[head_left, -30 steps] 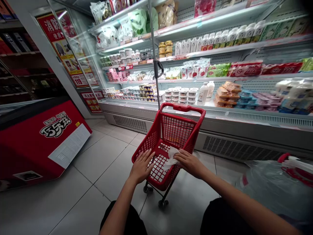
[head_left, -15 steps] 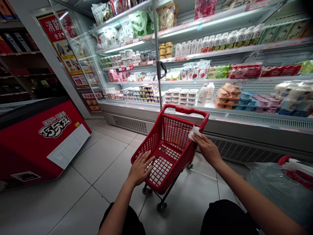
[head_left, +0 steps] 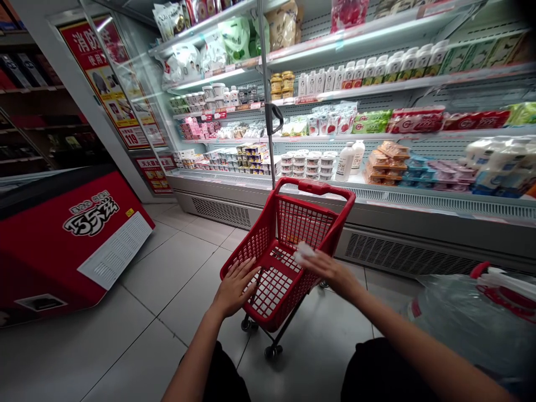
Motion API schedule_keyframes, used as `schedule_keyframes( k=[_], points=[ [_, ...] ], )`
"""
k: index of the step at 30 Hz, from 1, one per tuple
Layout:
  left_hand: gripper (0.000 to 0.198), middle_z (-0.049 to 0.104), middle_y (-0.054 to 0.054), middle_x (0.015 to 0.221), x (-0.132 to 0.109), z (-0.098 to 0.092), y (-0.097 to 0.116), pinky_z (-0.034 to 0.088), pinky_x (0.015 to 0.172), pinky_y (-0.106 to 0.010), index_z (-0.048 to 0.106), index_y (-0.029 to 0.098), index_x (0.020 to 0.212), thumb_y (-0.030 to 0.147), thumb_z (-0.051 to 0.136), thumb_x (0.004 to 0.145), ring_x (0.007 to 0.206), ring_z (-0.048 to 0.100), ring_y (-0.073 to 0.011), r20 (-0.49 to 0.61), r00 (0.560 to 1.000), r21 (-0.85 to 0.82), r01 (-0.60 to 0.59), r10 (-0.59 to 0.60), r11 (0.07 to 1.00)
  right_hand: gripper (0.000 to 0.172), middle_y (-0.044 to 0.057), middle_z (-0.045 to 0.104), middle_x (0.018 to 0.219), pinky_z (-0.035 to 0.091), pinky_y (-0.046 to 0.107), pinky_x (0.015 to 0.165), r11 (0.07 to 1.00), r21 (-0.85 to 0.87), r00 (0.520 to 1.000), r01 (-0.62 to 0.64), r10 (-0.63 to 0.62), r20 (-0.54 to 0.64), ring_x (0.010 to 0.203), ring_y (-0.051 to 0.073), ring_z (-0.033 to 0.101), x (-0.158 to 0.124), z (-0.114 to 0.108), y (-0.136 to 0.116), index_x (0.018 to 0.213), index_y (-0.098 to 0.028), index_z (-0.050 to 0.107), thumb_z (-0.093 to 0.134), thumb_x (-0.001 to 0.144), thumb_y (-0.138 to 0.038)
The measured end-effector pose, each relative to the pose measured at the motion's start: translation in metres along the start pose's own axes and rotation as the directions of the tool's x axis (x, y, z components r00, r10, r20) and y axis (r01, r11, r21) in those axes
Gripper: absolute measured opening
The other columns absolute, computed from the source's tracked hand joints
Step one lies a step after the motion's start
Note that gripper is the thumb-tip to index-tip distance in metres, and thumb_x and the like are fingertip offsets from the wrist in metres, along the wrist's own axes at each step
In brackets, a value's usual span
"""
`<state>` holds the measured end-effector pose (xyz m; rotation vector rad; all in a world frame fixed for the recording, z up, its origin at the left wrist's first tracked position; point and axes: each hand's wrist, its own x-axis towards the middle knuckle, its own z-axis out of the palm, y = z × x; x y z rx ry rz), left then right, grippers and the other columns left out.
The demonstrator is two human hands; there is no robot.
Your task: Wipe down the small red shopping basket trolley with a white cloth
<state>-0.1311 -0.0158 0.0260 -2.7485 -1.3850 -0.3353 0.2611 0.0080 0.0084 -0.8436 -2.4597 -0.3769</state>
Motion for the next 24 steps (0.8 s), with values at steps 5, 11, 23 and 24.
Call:
schedule_keyframes(
  k=[5, 11, 23, 24],
  points=[
    [0.055, 0.023, 0.004, 0.171, -0.002, -0.001, -0.013, 0.015, 0.13, -0.05, 0.018, 0.04, 0.163, 0.048, 0.029, 0.11, 0.158, 0.021, -0.0184, 0.025, 0.998, 0.024, 0.048, -0.049, 0.999, 0.067, 0.005, 0.055, 0.153, 0.044, 0.054, 0.118, 0.968, -0.116, 0.973, -0.223, 0.214, -0.084, 0.143, 0.026, 0.05, -0.001, -0.007, 0.071, 0.155, -0.029, 0.045, 0.041, 0.095, -0.002],
    [0.07, 0.029, -0.008, 0.169, 0.008, 0.03, 0.035, 0.021, 0.128, -0.057, 0.007, 0.028, 0.167, 0.055, 0.031, 0.107, 0.157, 0.024, -0.0267, -0.163, 0.955, 0.022, 0.256, -0.249, 0.967, 0.071, 0.007, 0.054, 0.154, 0.046, 0.052, 0.118, 0.967, -0.114, 0.97, -0.226, 0.213, -0.116, 0.142, 0.027, 0.051, 0.008, 0.019, 0.0, 0.158, -0.025, 0.04, 0.04, 0.092, -0.001],
    [0.065, 0.052, -0.002, 0.156, -0.004, 0.03, 0.093, 0.036, 0.124, -0.047, 0.003, 0.028, 0.167, 0.025, 0.032, 0.109, 0.141, 0.053, -0.021, -0.201, 0.98, 0.066, 0.018, -0.004, 0.998, 0.071, 0.001, 0.06, 0.148, 0.045, 0.046, 0.12, 0.997, -0.06, 0.995, -0.055, 0.05, -0.091, 0.138, 0.021, 0.054, 0.007, -0.004, 0.012, 0.159, -0.028, 0.039, 0.041, 0.094, 0.001],
    [0.064, 0.052, -0.001, 0.156, -0.006, 0.025, 0.087, 0.035, 0.125, -0.047, 0.005, 0.029, 0.166, 0.024, 0.033, 0.109, 0.141, 0.053, -0.0202, -0.188, 0.982, 0.073, -0.002, 0.016, 0.997, 0.07, -0.001, 0.06, 0.148, 0.044, 0.047, 0.12, 0.988, -0.099, 0.988, -0.115, 0.104, -0.115, 0.138, 0.022, 0.054, 0.005, -0.011, 0.034, 0.157, -0.03, 0.042, 0.04, 0.094, 0.001]
  ],
)
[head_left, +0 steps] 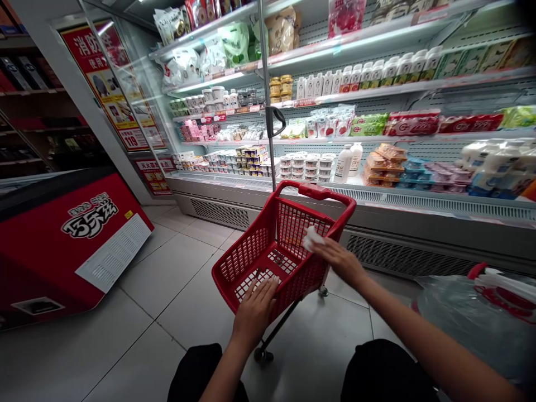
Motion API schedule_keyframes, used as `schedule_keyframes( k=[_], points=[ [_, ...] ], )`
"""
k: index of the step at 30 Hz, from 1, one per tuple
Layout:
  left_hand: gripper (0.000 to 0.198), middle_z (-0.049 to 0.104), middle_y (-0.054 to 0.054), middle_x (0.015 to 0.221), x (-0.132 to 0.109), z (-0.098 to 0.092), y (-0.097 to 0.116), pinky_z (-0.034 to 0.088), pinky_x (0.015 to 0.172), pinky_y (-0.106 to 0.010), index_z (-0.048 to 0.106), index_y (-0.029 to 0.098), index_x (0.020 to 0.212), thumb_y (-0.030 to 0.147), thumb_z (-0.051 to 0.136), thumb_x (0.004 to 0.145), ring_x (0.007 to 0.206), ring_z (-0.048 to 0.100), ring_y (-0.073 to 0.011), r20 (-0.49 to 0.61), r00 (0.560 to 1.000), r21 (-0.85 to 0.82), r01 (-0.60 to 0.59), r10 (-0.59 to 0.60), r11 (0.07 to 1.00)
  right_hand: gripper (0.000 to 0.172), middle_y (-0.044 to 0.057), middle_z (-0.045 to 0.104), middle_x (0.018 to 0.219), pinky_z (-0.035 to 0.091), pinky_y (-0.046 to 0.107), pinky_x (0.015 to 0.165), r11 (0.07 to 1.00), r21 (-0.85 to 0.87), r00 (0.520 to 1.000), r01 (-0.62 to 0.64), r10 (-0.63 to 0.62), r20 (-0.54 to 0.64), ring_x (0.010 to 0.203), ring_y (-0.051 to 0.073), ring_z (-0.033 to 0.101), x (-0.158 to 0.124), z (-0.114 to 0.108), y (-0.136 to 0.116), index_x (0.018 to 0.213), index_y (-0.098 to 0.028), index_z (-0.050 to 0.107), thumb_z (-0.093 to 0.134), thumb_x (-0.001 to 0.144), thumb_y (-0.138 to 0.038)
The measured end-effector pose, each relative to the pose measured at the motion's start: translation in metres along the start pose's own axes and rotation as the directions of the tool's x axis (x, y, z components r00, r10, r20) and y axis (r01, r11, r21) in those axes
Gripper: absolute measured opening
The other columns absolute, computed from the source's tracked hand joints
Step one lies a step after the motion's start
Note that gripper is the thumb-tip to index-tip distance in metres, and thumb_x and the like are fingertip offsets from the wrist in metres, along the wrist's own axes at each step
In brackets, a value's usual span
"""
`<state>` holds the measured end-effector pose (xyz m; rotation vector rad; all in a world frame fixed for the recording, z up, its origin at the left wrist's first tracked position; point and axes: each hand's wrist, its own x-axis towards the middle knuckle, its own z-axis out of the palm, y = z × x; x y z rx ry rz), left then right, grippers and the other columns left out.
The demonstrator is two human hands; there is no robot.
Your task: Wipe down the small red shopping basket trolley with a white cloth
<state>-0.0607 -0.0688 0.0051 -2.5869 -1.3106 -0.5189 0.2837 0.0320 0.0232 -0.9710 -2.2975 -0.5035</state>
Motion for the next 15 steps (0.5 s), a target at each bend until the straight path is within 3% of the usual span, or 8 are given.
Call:
schedule_keyframes(
  k=[3, 6, 8, 10, 13, 15],
  points=[
    [0.062, 0.052, 0.001, 0.156, -0.003, -0.01, -0.018, 0.033, 0.127, -0.046, 0.01, 0.032, 0.166, 0.025, 0.033, 0.109, 0.141, 0.053, -0.019, 0.024, 0.999, -0.004, -0.047, 0.047, 0.999, 0.067, -0.001, 0.057, 0.151, 0.044, 0.05, 0.119, 0.989, -0.112, 0.995, -0.102, 0.102, -0.008, 0.138, 0.025, 0.055, 0.002, -0.017, 0.058, 0.154, -0.03, 0.048, 0.038, 0.095, 0.0],
    [0.059, 0.051, 0.003, 0.157, -0.008, -0.018, -0.035, 0.031, 0.127, -0.046, 0.014, 0.034, 0.165, 0.029, 0.035, 0.11, 0.143, 0.051, -0.0185, 0.046, 0.998, -0.002, -0.049, 0.049, 0.999, 0.066, 0.002, 0.055, 0.152, 0.045, 0.052, 0.118, 0.965, -0.185, 0.983, -0.185, 0.179, -0.052, 0.138, 0.026, 0.055, 0.001, -0.029, 0.083, 0.154, -0.026, 0.048, 0.036, 0.095, 0.0],
    [0.059, 0.048, 0.003, 0.159, -0.01, -0.021, -0.044, 0.028, 0.129, -0.047, 0.016, 0.036, 0.165, 0.035, 0.037, 0.11, 0.144, 0.049, -0.0192, 0.054, 0.998, 0.013, -0.034, 0.033, 0.999, 0.067, 0.004, 0.054, 0.154, 0.045, 0.051, 0.118, 0.952, -0.197, 0.972, -0.234, 0.222, -0.081, 0.138, 0.027, 0.055, 0.0, -0.03, 0.076, 0.156, -0.025, 0.046, 0.036, 0.095, 0.0],
    [0.06, 0.043, 0.002, 0.162, -0.008, -0.024, -0.047, 0.024, 0.13, -0.05, 0.017, 0.038, 0.164, 0.04, 0.04, 0.109, 0.147, 0.045, -0.0214, 0.044, 0.999, 0.039, -0.001, 0.0, 0.999, 0.069, 0.002, 0.054, 0.153, 0.046, 0.049, 0.118, 0.959, -0.174, 0.974, -0.223, 0.211, -0.083, 0.137, 0.026, 0.056, -0.001, -0.025, 0.053, 0.158, -0.027, 0.043, 0.037, 0.094, 0.0],
    [0.064, 0.033, 0.0, 0.167, 0.002, -0.024, -0.038, 0.021, 0.13, -0.053, 0.015, 0.038, 0.165, 0.045, 0.042, 0.107, 0.152, 0.038, -0.0248, 0.006, 0.998, 0.063, 0.066, -0.067, 0.996, 0.072, -0.001, 0.055, 0.153, 0.045, 0.044, 0.119, 0.993, -0.088, 0.997, -0.079, 0.078, -0.013, 0.137, 0.023, 0.056, 0.002, -0.013, 0.008, 0.16, -0.03, 0.036, 0.038, 0.095, 0.0],
    [0.067, 0.03, -0.001, 0.168, 0.009, -0.021, -0.027, 0.026, 0.128, -0.051, 0.012, 0.035, 0.166, 0.046, 0.042, 0.107, 0.153, 0.036, -0.025, -0.005, 0.997, 0.053, 0.08, -0.08, 0.995, 0.072, -0.002, 0.053, 0.154, 0.044, 0.042, 0.12, 0.999, -0.039, 0.999, 0.016, -0.015, 0.029, 0.138, 0.021, 0.055, 0.005, -0.008, -0.008, 0.162, -0.029, 0.032, 0.038, 0.096, 0.0]
  ],
)
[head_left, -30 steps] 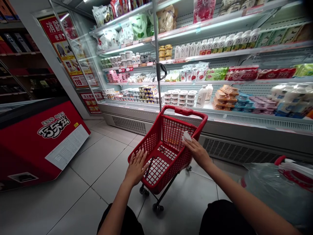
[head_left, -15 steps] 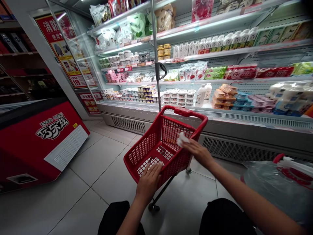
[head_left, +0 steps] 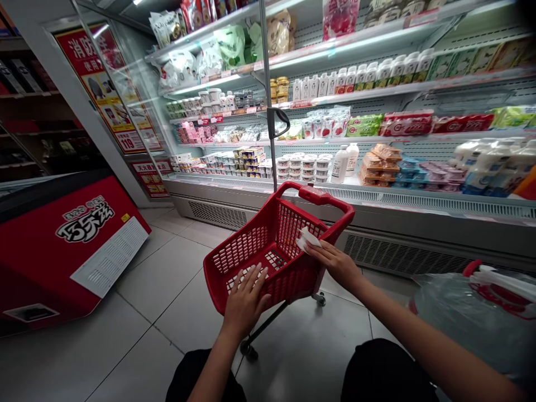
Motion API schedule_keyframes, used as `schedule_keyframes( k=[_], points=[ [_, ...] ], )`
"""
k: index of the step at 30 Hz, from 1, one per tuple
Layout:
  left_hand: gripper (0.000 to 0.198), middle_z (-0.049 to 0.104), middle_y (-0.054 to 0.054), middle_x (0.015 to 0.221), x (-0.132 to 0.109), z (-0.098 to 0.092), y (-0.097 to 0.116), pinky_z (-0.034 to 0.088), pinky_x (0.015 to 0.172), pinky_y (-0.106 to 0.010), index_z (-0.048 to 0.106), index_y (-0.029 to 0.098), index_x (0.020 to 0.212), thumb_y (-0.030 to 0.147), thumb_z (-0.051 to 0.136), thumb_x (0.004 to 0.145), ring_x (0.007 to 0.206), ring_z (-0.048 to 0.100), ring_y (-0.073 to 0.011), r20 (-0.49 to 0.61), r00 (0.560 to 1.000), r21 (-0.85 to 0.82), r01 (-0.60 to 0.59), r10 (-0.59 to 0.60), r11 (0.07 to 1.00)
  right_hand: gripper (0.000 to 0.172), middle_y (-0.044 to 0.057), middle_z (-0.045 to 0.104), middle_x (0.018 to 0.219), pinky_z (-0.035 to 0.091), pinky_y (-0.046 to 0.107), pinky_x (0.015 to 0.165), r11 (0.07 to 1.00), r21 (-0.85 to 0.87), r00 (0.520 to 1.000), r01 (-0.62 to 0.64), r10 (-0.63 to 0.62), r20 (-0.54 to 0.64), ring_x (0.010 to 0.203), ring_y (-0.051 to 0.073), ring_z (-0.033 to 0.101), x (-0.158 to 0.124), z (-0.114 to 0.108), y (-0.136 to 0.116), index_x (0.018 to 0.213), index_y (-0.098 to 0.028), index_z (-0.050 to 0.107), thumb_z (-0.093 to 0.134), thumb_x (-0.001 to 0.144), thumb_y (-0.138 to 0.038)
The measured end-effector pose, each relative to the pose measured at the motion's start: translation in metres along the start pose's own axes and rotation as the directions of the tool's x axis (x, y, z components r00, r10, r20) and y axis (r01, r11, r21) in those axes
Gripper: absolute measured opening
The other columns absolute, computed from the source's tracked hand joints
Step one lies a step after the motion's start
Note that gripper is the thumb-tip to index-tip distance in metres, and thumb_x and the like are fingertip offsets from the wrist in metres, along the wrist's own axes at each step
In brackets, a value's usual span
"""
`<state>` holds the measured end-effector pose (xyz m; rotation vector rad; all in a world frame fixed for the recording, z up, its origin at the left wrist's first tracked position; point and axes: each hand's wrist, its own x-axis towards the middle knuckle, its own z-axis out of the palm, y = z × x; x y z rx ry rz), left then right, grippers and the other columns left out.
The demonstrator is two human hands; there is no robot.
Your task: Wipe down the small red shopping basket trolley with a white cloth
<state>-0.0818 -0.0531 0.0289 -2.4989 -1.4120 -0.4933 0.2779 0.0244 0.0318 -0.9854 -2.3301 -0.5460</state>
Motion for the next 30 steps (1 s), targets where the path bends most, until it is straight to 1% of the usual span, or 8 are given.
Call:
schedule_keyframes(
  k=[4, 8, 11, 14, 20, 23, 26, 30],
  points=[
    [0.069, 0.031, -0.003, 0.168, 0.005, 0.005, 0.014, 0.035, 0.124, -0.045, 0.008, 0.029, 0.167, 0.043, 0.04, 0.108, 0.152, 0.038, -0.0237, 0.006, 1.0, -0.033, -0.019, 0.019, 0.999, 0.073, -0.002, 0.057, 0.151, 0.045, 0.043, 0.119, 1.0, -0.016, 1.0, 0.022, -0.022, 0.008, 0.135, 0.021, 0.057, -0.001, -0.01, 0.028, 0.16, -0.03, 0.036, 0.037, 0.095, 0.002],
    [0.068, 0.034, -0.002, 0.167, 0.003, 0.006, 0.011, 0.036, 0.124, -0.043, 0.01, 0.028, 0.167, 0.042, 0.041, 0.108, 0.149, 0.042, -0.0232, 0.014, 0.999, -0.067, -0.041, 0.042, 0.997, 0.073, 0.003, 0.057, 0.151, 0.044, 0.049, 0.119, 0.961, -0.15, 0.972, -0.231, 0.22, -0.086, 0.134, 0.024, 0.059, -0.011, -0.031, 0.092, 0.158, -0.027, 0.041, 0.034, 0.092, 0.003],
    [0.068, 0.036, -0.002, 0.166, 0.004, 0.006, 0.01, 0.036, 0.123, -0.043, 0.012, 0.029, 0.166, 0.043, 0.042, 0.107, 0.148, 0.043, -0.0232, 0.0, 0.999, -0.079, -0.036, 0.036, 0.996, 0.071, 0.005, 0.055, 0.153, 0.045, 0.05, 0.118, 0.929, -0.189, 0.946, -0.319, 0.299, -0.126, 0.134, 0.026, 0.059, -0.014, -0.034, 0.105, 0.158, -0.024, 0.041, 0.036, 0.092, 0.001],
    [0.069, 0.039, -0.002, 0.165, 0.006, 0.007, 0.013, 0.038, 0.123, -0.042, 0.013, 0.029, 0.166, 0.043, 0.044, 0.106, 0.147, 0.045, -0.0233, -0.021, 0.999, -0.084, -0.036, 0.034, 0.996, 0.07, 0.004, 0.056, 0.152, 0.044, 0.049, 0.119, 0.955, -0.141, 0.963, -0.261, 0.249, -0.101, 0.135, 0.025, 0.058, -0.009, -0.019, 0.069, 0.158, -0.025, 0.041, 0.035, 0.093, 0.001],
    [0.068, 0.039, -0.005, 0.165, 0.007, 0.01, 0.018, 0.04, 0.121, -0.043, 0.016, 0.027, 0.166, 0.035, 0.046, 0.106, 0.147, 0.046, -0.0241, -0.06, 0.998, -0.06, -0.036, 0.033, 0.998, 0.066, 0.004, 0.057, 0.151, 0.046, 0.044, 0.118, 0.997, 0.076, 1.0, 0.003, -0.002, -0.017, 0.136, 0.023, 0.057, 0.014, 0.026, -0.049, 0.16, -0.023, 0.037, 0.045, 0.097, -0.006],
    [0.068, 0.038, -0.004, 0.165, 0.004, 0.01, 0.017, 0.042, 0.12, -0.044, 0.017, 0.027, 0.166, 0.033, 0.047, 0.105, 0.146, 0.047, -0.024, -0.083, 0.996, -0.043, -0.031, 0.027, 0.999, 0.069, 0.005, 0.056, 0.152, 0.044, 0.044, 0.12, 0.986, 0.131, 0.994, 0.107, -0.108, 0.006, 0.137, 0.021, 0.056, 0.019, 0.027, -0.06, 0.162, -0.022, 0.032, 0.047, 0.097, -0.005],
    [0.067, 0.038, -0.003, 0.165, 0.0, 0.008, 0.016, 0.043, 0.119, -0.043, 0.018, 0.028, 0.165, 0.033, 0.047, 0.105, 0.147, 0.046, -0.0238, -0.086, 0.996, -0.044, -0.015, 0.011, 0.999, 0.07, 0.002, 0.058, 0.15, 0.044, 0.045, 0.12, 0.991, 0.082, 0.994, 0.109, -0.11, 0.003, 0.137, 0.021, 0.056, 0.012, 0.013, -0.026, 0.161, -0.026, 0.033, 0.045, 0.096, -0.003],
    [0.066, 0.039, -0.003, 0.165, -0.002, 0.004, 0.014, 0.041, 0.12, -0.043, 0.019, 0.028, 0.165, 0.033, 0.047, 0.105, 0.147, 0.045, -0.0234, -0.072, 0.997, -0.054, 0.004, -0.008, 0.999, 0.072, 0.002, 0.056, 0.152, 0.042, 0.049, 0.121, 0.983, -0.116, 0.988, -0.14, 0.13, -0.089, 0.138, 0.024, 0.055, -0.01, -0.017, 0.05, 0.16, -0.028, 0.037, 0.038, 0.094, 0.001]
  ],
)
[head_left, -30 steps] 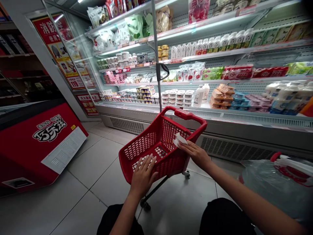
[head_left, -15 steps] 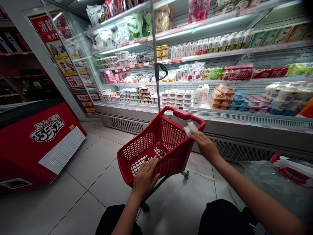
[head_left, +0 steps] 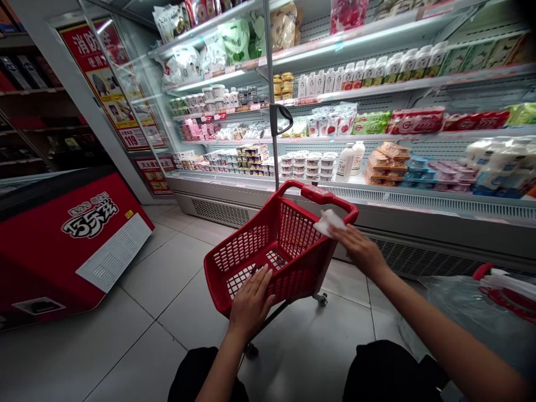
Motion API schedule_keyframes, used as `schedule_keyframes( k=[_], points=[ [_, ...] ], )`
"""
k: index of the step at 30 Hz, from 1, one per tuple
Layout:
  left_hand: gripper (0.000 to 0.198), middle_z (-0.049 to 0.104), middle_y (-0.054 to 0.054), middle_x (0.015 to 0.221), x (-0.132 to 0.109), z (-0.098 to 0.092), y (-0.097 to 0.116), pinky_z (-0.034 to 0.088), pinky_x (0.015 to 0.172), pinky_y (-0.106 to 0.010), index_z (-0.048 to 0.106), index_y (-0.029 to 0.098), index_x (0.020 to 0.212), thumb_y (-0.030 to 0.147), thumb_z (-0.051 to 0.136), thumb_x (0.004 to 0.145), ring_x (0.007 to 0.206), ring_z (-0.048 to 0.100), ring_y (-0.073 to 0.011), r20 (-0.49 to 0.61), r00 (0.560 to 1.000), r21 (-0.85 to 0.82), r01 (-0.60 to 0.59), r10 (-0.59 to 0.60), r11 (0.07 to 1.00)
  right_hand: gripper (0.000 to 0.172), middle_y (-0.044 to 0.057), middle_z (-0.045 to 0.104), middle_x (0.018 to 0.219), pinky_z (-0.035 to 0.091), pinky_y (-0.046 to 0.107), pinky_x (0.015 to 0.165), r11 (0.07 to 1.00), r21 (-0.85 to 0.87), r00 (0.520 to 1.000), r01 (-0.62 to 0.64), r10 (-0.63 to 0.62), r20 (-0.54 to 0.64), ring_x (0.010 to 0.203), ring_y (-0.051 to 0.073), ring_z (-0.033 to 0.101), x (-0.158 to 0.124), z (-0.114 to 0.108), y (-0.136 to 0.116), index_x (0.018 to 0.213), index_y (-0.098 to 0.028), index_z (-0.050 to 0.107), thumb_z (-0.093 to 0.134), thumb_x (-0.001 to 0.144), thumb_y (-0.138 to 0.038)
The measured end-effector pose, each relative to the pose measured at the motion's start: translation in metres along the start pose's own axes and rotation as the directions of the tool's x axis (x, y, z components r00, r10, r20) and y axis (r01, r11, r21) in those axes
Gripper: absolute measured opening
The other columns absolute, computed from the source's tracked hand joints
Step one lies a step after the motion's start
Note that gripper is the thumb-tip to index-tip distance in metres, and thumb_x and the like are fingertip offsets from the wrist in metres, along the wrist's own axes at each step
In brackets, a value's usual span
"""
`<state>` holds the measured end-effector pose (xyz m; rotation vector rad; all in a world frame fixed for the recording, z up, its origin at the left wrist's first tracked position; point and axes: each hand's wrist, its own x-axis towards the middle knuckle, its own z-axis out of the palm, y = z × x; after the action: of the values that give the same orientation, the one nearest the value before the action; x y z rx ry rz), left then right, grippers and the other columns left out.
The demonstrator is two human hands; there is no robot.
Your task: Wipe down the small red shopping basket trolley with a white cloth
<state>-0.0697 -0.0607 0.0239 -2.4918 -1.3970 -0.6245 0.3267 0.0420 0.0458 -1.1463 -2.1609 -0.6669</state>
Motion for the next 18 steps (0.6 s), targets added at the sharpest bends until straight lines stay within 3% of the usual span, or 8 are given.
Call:
schedule_keyframes(
  k=[3, 5, 8, 12, 14, 16, 18],
  points=[
    [0.068, 0.038, -0.004, 0.165, 0.002, 0.002, 0.001, 0.04, 0.121, -0.044, 0.019, 0.027, 0.165, 0.038, 0.048, 0.105, 0.148, 0.045, -0.0241, 0.004, 1.0, -0.014, -0.01, 0.01, 1.0, 0.075, 0.003, 0.052, 0.155, 0.042, 0.05, 0.12, 0.985, -0.095, 0.988, -0.147, 0.143, -0.048, 0.136, 0.026, 0.057, -0.005, -0.011, 0.035, 0.161, -0.026, 0.036, 0.037, 0.092, 0.003],
    [0.07, 0.038, -0.004, 0.165, 0.004, 0.004, 0.002, 0.039, 0.121, -0.045, 0.019, 0.027, 0.165, 0.042, 0.049, 0.104, 0.147, 0.045, -0.0249, 0.005, 1.0, -0.025, -0.023, 0.023, 0.999, 0.075, 0.003, 0.052, 0.155, 0.043, 0.049, 0.12, 0.979, -0.103, 0.984, -0.174, 0.169, -0.055, 0.136, 0.026, 0.057, -0.007, -0.009, 0.03, 0.161, -0.026, 0.035, 0.038, 0.092, 0.003],
    [0.071, 0.037, -0.005, 0.166, 0.007, 0.008, 0.006, 0.039, 0.121, -0.045, 0.018, 0.026, 0.165, 0.044, 0.049, 0.104, 0.148, 0.044, -0.0252, 0.007, 1.0, -0.041, -0.029, 0.03, 0.999, 0.073, 0.002, 0.057, 0.151, 0.043, 0.048, 0.12, 0.994, -0.032, 0.994, -0.109, 0.108, -0.027, 0.135, 0.025, 0.058, -0.008, 0.007, -0.016, 0.162, -0.027, 0.034, 0.037, 0.094, 0.001],
    [0.072, 0.037, -0.006, 0.166, 0.011, 0.012, 0.011, 0.04, 0.121, -0.046, 0.018, 0.025, 0.166, 0.044, 0.049, 0.104, 0.148, 0.044, -0.0253, 0.004, 1.0, -0.055, -0.026, 0.026, 0.998, 0.071, 0.003, 0.056, 0.152, 0.045, 0.046, 0.12, 0.985, 0.149, 0.995, 0.086, -0.092, 0.029, 0.134, 0.022, 0.058, -0.007, 0.03, -0.093, 0.162, -0.025, 0.031, 0.04, 0.096, -0.001],
    [0.072, 0.037, -0.007, 0.165, 0.012, 0.013, 0.012, 0.04, 0.121, -0.046, 0.018, 0.025, 0.165, 0.044, 0.05, 0.104, 0.148, 0.044, -0.0255, 0.008, 1.0, -0.051, -0.022, 0.023, 0.998, 0.07, 0.003, 0.055, 0.153, 0.044, 0.044, 0.12, 0.965, 0.201, 0.983, 0.169, -0.181, 0.039, 0.135, 0.021, 0.058, -0.004, 0.032, -0.107, 0.163, -0.023, 0.029, 0.042, 0.097, -0.002],
    [0.072, 0.036, -0.007, 0.166, 0.011, 0.012, 0.012, 0.04, 0.121, -0.046, 0.018, 0.024, 0.166, 0.044, 0.05, 0.104, 0.148, 0.044, -0.0255, 0.019, 1.0, -0.044, -0.02, 0.021, 0.999, 0.069, 0.003, 0.056, 0.152, 0.043, 0.044, 0.121, 0.953, 0.204, 0.97, 0.225, -0.239, 0.046, 0.135, 0.02, 0.058, -0.001, 0.027, -0.097, 0.162, -0.023, 0.031, 0.042, 0.097, -0.002],
    [0.072, 0.035, -0.007, 0.167, 0.01, 0.011, 0.012, 0.04, 0.121, -0.045, 0.017, 0.024, 0.166, 0.045, 0.048, 0.104, 0.149, 0.043, -0.0252, 0.028, 0.999, -0.039, -0.02, 0.021, 0.999, 0.068, 0.002, 0.058, 0.15, 0.041, 0.045, 0.122, 0.965, 0.155, 0.974, 0.213, -0.222, 0.046, 0.134, 0.02, 0.058, 0.001, 0.017, -0.067, 0.16, -0.025, 0.036, 0.042, 0.096, -0.001]
  ],
)
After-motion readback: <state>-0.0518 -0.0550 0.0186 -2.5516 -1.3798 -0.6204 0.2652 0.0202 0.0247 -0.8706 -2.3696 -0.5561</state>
